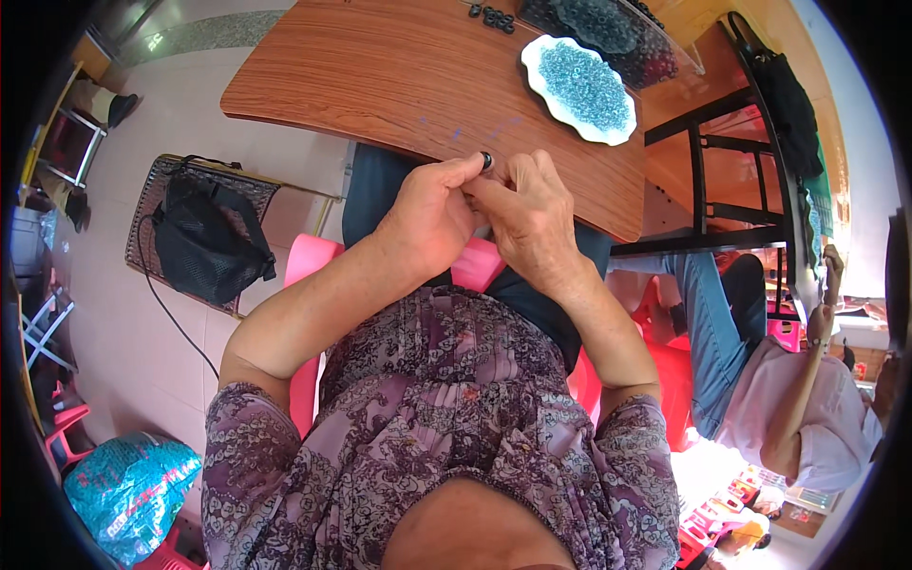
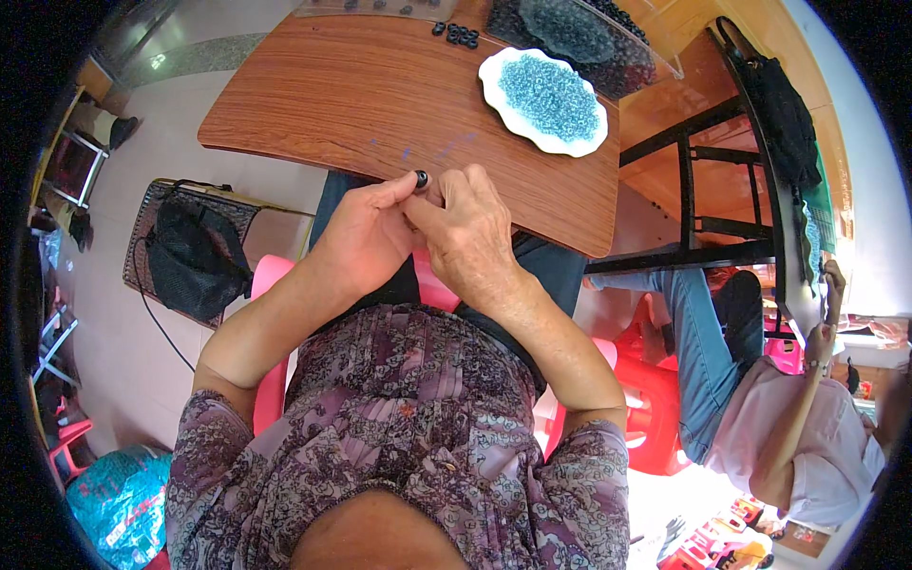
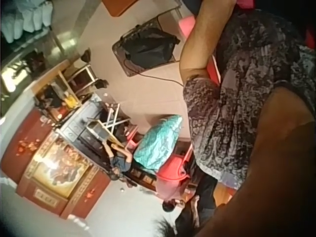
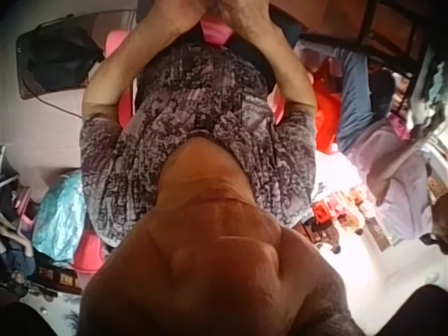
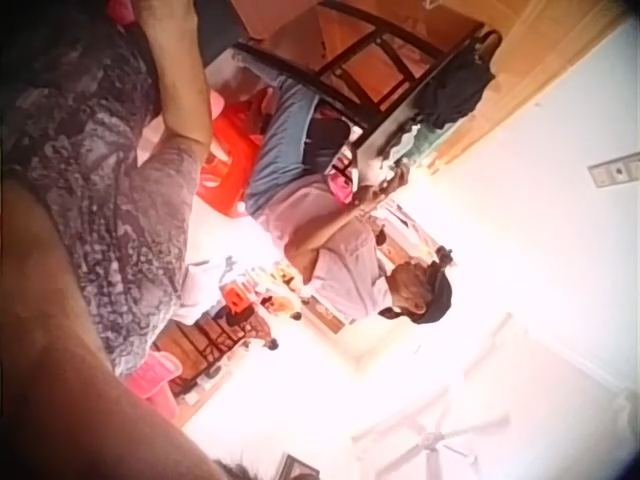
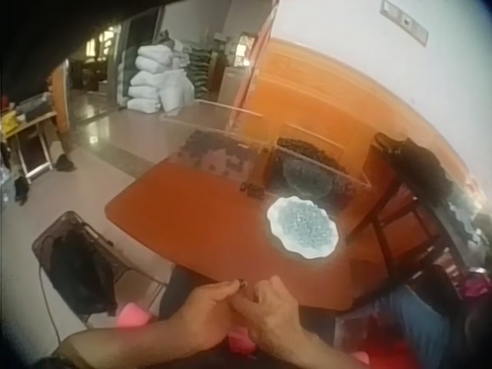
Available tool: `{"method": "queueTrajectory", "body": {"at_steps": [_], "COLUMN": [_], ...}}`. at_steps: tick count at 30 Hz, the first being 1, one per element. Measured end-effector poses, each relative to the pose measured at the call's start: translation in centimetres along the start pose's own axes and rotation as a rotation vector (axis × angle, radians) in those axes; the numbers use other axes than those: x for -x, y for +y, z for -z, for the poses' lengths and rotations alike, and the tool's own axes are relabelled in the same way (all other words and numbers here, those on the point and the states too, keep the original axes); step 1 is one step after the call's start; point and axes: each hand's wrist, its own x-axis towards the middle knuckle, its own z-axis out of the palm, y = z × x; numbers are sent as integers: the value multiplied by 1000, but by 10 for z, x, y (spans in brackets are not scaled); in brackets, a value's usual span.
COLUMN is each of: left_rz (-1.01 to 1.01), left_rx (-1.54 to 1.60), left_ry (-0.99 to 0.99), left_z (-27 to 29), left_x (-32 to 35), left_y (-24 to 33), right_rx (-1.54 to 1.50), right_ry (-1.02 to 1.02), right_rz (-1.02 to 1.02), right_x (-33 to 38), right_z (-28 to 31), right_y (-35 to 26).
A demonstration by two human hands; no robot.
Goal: Assembling small black plastic components with blue beads on a table.
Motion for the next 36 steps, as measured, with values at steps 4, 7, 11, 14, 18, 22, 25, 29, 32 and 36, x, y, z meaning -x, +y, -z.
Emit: {"method": "queueTrajectory", "body": {"at_steps": [4, 7, 11, 14, 18, 22, 25, 29, 32, 36], "left_rz": [35, -23, -55, -51, -27, -14, 14, 24, 36, 36], "left_rx": [1, -41, -94, -110, -134, -139, -103, -68, -93, -112], "left_ry": [-89, -12, -8, -16, -32, -58, -100, -90, -132, -116], "left_z": [4, -3, -5, -5, -2, 1, 0, -6, -4, -4], "left_x": [-3, 0, 0, -1, -2, -1, -2, 0, 1, 1], "left_y": [5, 11, 15, 14, 11, 8, 5, 4, 2, 1], "right_rx": [-66, -213, -561, -646, -749, -1058, -1100, -1041, -1037, -1049], "right_ry": [88, 138, 166, 179, 272, 398, 400, 376, 347, 350], "right_rz": [3, -55, -481, -509, -511, -747, -759, -759, -768, -744], "right_x": [5, 6, 19, 21, 20, 18, 18, 18, 16, 14], "right_z": [-3, 4, 12, 16, 19, 23, 23, 23, 25, 26], "right_y": [2, -3, -12, -10, -11, -5, -5, -8, -10, -10]}}
